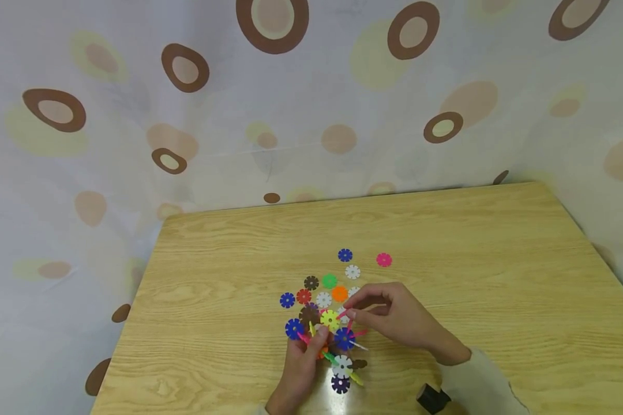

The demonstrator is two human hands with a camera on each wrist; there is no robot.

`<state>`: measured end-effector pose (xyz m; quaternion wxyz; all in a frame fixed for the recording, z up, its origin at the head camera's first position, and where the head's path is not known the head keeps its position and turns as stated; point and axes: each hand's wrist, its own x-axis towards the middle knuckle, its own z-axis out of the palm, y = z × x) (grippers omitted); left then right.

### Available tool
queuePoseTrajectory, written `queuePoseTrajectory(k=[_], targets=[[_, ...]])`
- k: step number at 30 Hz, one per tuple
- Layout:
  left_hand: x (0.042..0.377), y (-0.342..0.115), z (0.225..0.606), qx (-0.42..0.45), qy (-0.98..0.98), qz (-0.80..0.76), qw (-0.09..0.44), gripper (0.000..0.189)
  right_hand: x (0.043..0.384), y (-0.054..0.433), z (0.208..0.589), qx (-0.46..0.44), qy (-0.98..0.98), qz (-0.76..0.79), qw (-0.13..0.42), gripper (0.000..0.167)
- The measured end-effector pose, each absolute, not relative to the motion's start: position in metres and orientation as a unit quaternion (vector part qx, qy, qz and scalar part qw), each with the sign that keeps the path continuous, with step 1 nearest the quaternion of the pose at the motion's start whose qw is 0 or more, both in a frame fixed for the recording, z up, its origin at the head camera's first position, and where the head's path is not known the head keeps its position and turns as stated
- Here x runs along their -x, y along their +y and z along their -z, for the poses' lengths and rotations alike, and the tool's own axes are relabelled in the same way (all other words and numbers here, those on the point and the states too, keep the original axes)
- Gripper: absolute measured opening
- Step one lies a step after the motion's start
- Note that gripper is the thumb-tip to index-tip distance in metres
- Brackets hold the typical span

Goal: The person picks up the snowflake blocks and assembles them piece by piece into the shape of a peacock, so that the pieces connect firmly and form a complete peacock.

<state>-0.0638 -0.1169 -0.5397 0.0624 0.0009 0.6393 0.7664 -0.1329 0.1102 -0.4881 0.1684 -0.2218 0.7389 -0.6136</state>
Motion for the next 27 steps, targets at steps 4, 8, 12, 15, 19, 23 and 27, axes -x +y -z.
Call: queuePoseTrajectory(k=[4,8,12,15,19,23,27], targets=[[0.0623,-0.1175,0.5384,-0.005,0.651,-0.756,0.063,0.026,0.1334,0.1101,0.4876,0.223,0.730,0.621,0.176,0.013],[0.0616,-0.1176,0.5379,-0.007,0.653,-0.755,0.062,0.030,0.1343,0.1097,0.4888,0.222,0.726,0.626,0.179,0.013],[0.0619,-0.1174,0.5382,-0.013,0.653,-0.755,0.057,0.032,0.1355,0.1092,0.4904,0.224,0.722,0.629,0.178,0.013],[0.0619,-0.1166,0.5378,-0.017,0.653,-0.755,0.052,0.033,0.1360,0.1094,0.4919,0.229,0.718,0.632,0.179,0.013],[0.0618,-0.1158,0.5377,-0.017,0.653,-0.755,0.049,0.035,0.1368,0.1113,0.4937,0.243,0.709,0.636,0.185,0.012],[0.0628,-0.1164,0.5394,-0.034,0.638,-0.767,0.063,0.037,0.1384,0.1148,0.4933,0.264,0.699,0.636,0.194,0.011],[0.0641,-0.1180,0.5416,-0.068,0.605,-0.788,0.088,0.037,0.1399,0.1185,0.4911,0.276,0.703,0.624,0.204,0.015]])
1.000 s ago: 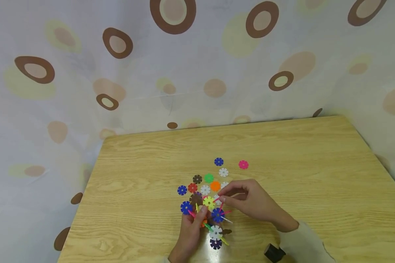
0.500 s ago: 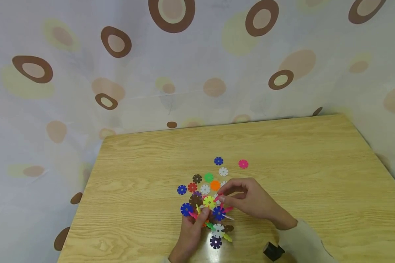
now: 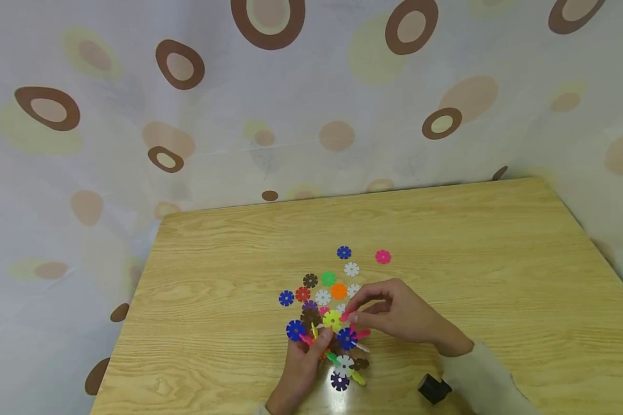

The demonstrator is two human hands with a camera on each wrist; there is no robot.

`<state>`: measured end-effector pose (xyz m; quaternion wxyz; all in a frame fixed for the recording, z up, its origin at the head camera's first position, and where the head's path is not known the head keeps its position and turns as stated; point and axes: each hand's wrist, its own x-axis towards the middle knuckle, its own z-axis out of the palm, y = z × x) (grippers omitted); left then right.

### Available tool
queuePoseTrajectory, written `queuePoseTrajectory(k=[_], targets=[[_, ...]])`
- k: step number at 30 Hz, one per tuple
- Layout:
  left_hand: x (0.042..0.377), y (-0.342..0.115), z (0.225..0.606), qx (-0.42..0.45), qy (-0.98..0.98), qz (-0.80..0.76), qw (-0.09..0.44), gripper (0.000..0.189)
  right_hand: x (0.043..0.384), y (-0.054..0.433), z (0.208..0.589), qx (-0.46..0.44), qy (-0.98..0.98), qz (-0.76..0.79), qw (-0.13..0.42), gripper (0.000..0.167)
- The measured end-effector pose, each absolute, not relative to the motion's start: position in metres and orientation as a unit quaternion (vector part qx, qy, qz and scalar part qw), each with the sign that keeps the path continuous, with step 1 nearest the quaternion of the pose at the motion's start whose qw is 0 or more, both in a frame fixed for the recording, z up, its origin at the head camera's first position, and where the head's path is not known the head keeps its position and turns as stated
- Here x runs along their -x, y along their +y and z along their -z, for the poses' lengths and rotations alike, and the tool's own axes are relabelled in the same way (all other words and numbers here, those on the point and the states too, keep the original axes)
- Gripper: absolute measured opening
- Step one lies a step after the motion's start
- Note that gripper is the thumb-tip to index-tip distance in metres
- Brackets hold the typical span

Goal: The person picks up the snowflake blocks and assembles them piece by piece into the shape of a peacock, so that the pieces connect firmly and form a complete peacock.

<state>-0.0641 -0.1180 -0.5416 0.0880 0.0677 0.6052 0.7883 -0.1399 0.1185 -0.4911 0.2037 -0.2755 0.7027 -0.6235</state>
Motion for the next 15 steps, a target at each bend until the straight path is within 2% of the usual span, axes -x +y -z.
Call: queuePoseTrajectory(k=[5,12,15], targets=[[0.0648,-0.1190,0.5421,-0.088,0.599,-0.790,0.092,0.036,0.1393,0.1202,0.4887,0.269,0.719,0.609,0.200,0.022],[0.0655,-0.1192,0.5434,-0.116,0.576,-0.802,0.106,0.017,0.1379,0.1191,0.4901,0.276,0.703,0.626,0.194,0.010],[0.0650,-0.1191,0.5447,-0.132,0.564,-0.808,0.106,0.018,0.1372,0.1193,0.4905,0.279,0.698,0.629,0.199,0.008]])
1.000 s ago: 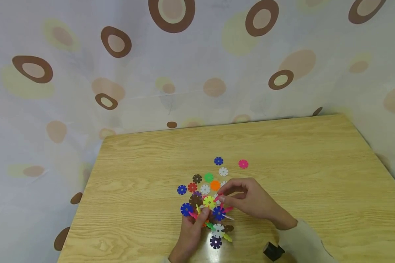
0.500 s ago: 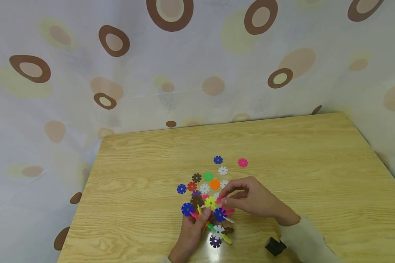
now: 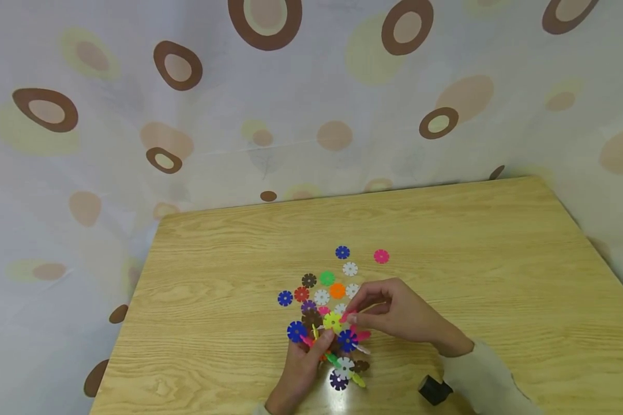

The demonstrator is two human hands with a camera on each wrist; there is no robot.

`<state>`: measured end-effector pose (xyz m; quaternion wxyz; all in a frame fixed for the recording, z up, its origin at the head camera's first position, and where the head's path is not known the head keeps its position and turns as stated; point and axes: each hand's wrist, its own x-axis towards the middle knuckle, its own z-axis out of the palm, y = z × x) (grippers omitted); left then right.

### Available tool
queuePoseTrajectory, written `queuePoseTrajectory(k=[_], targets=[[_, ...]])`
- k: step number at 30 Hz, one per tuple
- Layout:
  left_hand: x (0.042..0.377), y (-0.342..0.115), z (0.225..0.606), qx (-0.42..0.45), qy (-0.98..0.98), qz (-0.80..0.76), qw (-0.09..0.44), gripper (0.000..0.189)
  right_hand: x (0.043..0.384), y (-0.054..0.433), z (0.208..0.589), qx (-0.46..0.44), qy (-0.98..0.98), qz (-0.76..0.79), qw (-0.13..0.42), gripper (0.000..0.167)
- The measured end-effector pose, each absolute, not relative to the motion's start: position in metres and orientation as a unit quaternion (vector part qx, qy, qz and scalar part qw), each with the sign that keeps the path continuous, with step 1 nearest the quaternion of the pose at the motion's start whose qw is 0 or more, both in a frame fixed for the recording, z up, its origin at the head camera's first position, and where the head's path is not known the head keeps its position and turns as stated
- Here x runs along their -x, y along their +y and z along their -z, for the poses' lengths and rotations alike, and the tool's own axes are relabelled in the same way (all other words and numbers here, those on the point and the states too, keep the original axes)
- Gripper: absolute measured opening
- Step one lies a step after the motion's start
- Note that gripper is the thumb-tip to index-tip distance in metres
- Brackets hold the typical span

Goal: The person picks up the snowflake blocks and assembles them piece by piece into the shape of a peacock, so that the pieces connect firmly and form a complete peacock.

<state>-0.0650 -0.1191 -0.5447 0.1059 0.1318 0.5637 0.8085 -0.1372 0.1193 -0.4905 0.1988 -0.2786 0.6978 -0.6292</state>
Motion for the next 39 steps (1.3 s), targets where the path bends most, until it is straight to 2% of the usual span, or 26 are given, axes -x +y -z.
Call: queuePoseTrajectory(k=[6,9,24,32,39], targets=[[0.065,-0.119,0.546,-0.136,0.571,-0.804,0.095,0.036,0.137,0.120,0.490,0.277,0.693,0.630,0.216,0.008],[0.065,-0.119,0.546,-0.130,0.581,-0.798,0.097,0.039,0.137,0.120,0.489,0.276,0.695,0.626,0.221,0.009],[0.066,-0.119,0.542,-0.067,0.631,-0.769,0.073,0.033,0.143,0.122,0.487,0.304,0.696,0.614,0.213,0.007],[0.063,-0.118,0.540,-0.035,0.663,-0.745,0.060,0.033,0.147,0.123,0.481,0.342,0.745,0.549,0.164,0.005],[0.063,-0.119,0.543,-0.037,0.653,-0.753,0.069,0.035,0.149,0.122,0.478,0.360,0.761,0.519,0.147,0.005]])
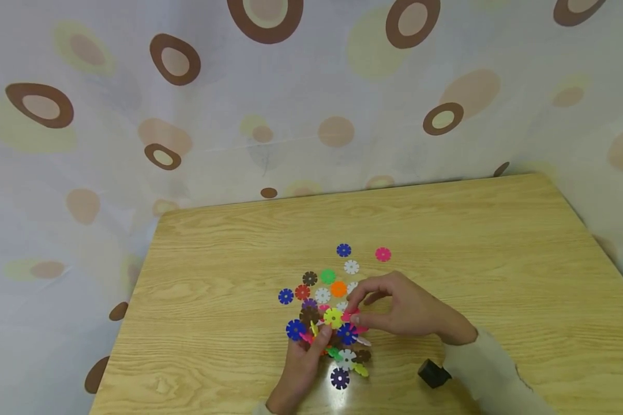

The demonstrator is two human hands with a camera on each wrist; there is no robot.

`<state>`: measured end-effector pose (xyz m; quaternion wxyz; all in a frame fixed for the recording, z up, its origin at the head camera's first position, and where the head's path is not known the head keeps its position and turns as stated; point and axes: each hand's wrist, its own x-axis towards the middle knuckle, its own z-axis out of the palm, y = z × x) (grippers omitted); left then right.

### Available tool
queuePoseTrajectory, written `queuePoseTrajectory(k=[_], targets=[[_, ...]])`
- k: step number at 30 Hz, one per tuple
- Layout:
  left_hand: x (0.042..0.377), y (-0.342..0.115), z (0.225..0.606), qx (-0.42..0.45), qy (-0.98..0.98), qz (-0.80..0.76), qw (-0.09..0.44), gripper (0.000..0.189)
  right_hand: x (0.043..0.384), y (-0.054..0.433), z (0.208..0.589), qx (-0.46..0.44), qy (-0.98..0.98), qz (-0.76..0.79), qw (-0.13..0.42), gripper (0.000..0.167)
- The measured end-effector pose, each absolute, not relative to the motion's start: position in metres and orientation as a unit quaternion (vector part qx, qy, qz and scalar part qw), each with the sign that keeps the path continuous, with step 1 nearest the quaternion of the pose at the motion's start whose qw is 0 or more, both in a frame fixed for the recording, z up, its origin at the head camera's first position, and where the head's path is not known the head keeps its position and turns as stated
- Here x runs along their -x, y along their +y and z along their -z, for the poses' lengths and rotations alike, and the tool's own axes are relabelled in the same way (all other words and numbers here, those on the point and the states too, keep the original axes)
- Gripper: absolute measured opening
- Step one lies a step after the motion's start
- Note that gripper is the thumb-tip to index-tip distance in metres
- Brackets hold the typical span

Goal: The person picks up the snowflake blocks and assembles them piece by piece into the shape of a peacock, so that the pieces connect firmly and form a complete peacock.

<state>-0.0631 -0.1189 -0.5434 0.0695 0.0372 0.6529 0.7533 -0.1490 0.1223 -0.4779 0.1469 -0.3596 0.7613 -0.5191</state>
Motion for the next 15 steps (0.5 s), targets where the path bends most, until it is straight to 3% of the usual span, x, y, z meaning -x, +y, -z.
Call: queuePoseTrajectory(k=[8,15], targets=[[0.067,-0.125,0.580,-0.043,0.649,-0.755,0.077,0.035,0.148,0.116,0.483,0.344,0.746,0.553,0.142,0.008],[0.064,-0.117,0.552,-0.029,0.539,-0.833,0.124,0.027,0.145,0.114,0.487,0.331,0.742,0.566,0.142,0.009]])
